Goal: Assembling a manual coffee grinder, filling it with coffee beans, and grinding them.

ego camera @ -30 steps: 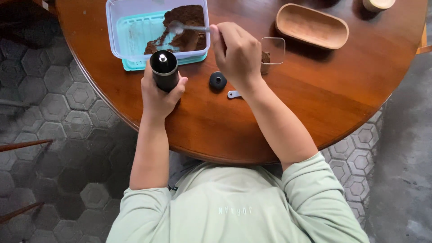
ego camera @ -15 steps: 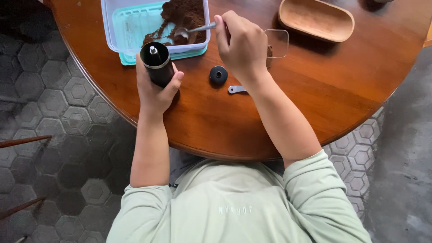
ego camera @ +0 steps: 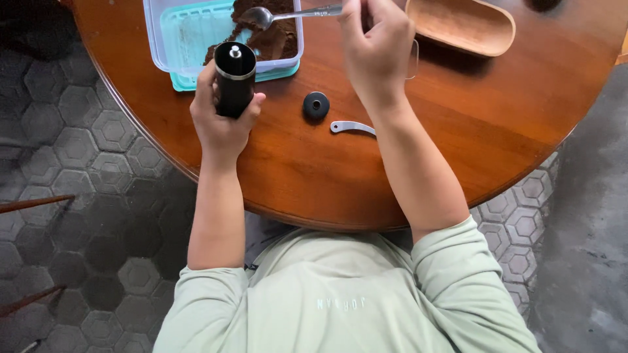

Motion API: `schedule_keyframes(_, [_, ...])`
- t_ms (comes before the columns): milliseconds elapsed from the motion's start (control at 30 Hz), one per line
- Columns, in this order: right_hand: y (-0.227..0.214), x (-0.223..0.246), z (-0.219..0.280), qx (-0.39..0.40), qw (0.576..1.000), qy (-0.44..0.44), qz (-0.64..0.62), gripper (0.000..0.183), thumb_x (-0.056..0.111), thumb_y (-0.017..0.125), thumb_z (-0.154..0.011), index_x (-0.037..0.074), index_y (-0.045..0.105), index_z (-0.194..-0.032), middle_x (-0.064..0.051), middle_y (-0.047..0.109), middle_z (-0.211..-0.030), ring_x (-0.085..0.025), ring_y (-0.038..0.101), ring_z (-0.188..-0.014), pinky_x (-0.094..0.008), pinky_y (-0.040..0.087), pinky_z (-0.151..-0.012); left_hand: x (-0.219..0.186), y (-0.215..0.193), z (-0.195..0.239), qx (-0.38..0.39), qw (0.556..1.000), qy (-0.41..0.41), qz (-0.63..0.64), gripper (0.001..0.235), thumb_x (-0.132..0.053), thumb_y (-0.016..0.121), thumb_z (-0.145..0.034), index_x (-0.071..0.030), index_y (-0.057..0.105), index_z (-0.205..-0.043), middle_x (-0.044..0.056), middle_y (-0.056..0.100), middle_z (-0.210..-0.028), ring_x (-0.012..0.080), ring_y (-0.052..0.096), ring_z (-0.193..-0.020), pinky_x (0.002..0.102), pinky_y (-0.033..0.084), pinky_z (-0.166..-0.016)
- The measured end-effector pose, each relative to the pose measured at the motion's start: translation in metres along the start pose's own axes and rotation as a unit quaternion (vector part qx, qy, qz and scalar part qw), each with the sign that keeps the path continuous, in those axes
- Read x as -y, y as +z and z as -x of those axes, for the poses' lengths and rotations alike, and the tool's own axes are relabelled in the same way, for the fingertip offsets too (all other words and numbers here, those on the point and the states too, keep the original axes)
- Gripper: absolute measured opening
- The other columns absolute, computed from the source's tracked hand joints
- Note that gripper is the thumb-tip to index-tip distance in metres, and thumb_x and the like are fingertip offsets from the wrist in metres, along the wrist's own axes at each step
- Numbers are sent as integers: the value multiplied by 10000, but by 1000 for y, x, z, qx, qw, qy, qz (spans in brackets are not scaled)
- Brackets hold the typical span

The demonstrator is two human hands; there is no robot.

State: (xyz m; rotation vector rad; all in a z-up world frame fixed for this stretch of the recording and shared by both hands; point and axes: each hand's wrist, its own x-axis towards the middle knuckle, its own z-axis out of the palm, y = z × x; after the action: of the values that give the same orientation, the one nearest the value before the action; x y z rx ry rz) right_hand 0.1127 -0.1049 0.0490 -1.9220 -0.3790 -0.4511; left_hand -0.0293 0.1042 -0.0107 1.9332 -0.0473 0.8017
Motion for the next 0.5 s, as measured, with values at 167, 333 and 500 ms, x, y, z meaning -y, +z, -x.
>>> schedule_keyframes(167, [-13, 7, -5, 6, 998, 11, -66, 364, 181, 593, -1011, 94, 571, -658, 34, 429, -548, -84, 390, -536, -278, 317, -524, 0, 2, -1, -2, 999, 21, -33, 602, -273, 843, -972, -64, 519, -1435, 143, 664, -1246, 264, 662, -1063, 353, 539, -905])
schedule_keyframes(333, [-27, 26, -4, 20, 991, 27, -127, 370, 165, 574, -1030, 54, 576, -677, 7, 443, -512, -79, 390, -483, -251, 327, -505, -2, 2, -2, 3, 999, 25, -49, 617, -284, 834, -985, -53, 502, -1451, 158, 658, -1286, 296, 662, -1135, 381, 546, -939])
schedule_keyframes(500, [-30, 36, 0, 34, 990, 13, -134, 379, 204, 571, -1047, 34, 603, -711, -11, 500, -557, -86, 438, -519, -250, 338, -512, -2, 3, -1, -3, 998, 18, -56, 611, -321, 811, -1002, -56, 502, -1457, 150, 660, -1261, 282, 662, -1072, 366, 549, -873])
